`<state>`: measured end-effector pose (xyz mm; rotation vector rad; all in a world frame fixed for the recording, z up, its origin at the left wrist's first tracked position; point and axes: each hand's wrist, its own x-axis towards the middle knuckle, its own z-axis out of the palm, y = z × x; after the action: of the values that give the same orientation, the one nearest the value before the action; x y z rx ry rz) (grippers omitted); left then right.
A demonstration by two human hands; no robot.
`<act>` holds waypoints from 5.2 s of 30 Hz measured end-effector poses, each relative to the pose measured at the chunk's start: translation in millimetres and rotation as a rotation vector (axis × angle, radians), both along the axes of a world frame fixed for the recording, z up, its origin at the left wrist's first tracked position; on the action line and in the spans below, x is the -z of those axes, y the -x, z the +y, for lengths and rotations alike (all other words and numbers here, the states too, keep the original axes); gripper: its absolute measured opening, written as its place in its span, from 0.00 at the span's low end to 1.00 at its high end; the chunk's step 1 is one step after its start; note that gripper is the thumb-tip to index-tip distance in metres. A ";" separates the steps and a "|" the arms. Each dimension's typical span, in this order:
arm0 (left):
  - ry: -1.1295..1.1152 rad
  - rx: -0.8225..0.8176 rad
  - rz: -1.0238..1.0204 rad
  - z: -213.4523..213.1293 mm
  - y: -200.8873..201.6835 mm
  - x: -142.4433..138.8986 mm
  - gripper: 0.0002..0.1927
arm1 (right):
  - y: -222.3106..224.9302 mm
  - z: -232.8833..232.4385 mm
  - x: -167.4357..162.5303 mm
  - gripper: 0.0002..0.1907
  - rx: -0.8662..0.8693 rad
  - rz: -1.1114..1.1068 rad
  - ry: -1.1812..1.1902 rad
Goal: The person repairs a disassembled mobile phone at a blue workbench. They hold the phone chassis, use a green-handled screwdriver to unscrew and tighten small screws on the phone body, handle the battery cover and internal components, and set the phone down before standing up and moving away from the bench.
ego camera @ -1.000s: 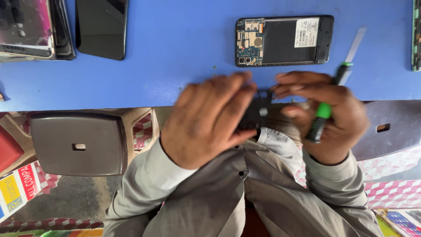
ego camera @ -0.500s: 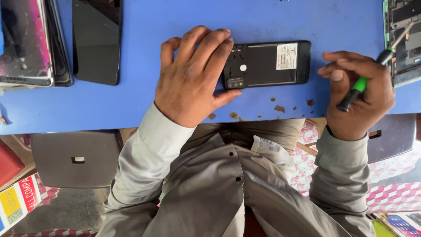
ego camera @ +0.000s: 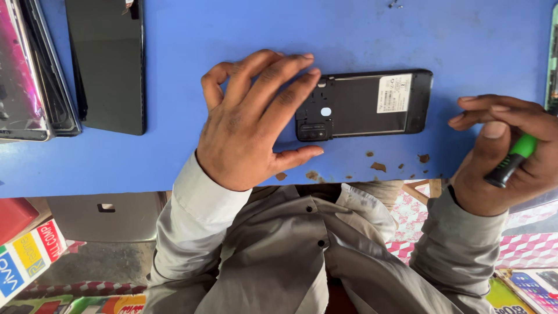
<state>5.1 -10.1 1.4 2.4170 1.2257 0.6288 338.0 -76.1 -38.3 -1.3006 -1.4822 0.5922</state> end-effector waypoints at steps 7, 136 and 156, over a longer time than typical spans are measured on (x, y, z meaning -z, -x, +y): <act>-0.024 0.051 -0.024 1.3 2.8 1.6 0.34 | -3.6 -3.1 6.1 0.11 0.023 0.034 0.029; -0.019 0.009 -0.265 -26.3 -6.7 -1.7 0.56 | 60.8 29.8 -83.6 0.32 -0.393 -0.709 -0.171; 0.379 -0.090 -0.973 -46.8 -37.9 22.7 0.13 | 37.7 12.3 -31.9 0.46 -0.331 -0.446 -0.392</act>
<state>43.0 -56.9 -21.3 1.4160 0.8927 1.2535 300.3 -63.9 -6.4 -0.9175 -2.0844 0.1984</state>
